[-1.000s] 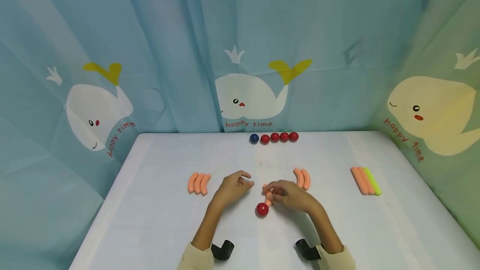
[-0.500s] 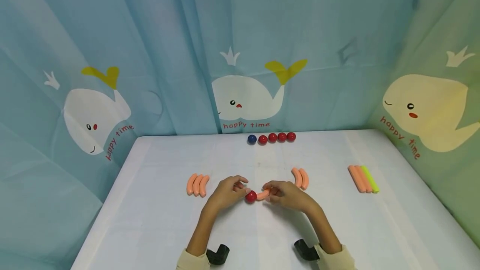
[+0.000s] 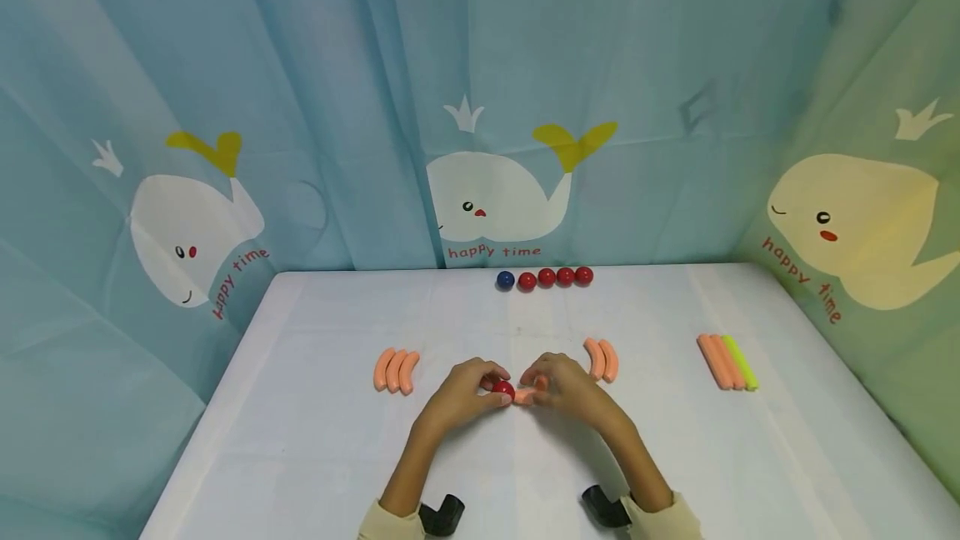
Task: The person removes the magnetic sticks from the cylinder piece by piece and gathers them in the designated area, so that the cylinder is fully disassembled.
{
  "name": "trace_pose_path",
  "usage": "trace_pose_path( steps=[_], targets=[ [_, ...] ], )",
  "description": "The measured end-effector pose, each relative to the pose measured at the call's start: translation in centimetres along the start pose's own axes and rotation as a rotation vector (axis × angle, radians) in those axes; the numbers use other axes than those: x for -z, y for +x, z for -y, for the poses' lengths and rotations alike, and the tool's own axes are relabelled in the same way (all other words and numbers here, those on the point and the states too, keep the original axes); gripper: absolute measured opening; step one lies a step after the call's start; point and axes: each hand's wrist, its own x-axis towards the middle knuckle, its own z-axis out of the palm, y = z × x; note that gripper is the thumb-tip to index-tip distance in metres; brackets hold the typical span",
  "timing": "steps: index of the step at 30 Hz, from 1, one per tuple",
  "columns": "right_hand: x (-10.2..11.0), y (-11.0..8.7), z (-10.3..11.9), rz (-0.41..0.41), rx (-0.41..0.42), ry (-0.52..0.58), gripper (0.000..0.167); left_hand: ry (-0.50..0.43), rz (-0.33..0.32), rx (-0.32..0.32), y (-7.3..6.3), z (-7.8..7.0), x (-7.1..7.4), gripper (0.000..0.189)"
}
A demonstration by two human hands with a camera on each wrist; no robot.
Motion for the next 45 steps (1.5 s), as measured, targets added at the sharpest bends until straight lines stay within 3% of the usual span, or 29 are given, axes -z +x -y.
trace_pose_path(
  steps=[9, 22, 32, 39, 45],
  targets=[
    [-0.7, 0.2, 0.2, 0.046, -0.081, 0.025, 0.012, 0.021, 0.006, 0.007, 0.2, -0.1, -0.5, 0.029],
    [-0.8, -0.1, 0.0, 0.036, -0.034, -0.004, 0.009, 0.004, -0.025, 0.036, 0.2, -0.1, -0.8, 0.025],
    [-1.0, 0.0, 0.0, 0.039, -0.005, 0.0, 0.008, -0.026, -0.053, 0.017, 0.1, 0.2, -0.7, 0.021],
    [-0.5, -0.1, 0.1, 0.061, -0.068, 0.014, 0.007, -0.036, -0.119, 0.087, -0.2, 0.5, 0.0, 0.02],
    [-0.5, -0.1, 0.0, 0.067, -0.073, 0.048, 0.007, -0.032, -0.115, 0.114, -0.2, 0.4, 0.3, 0.022]
  ],
)
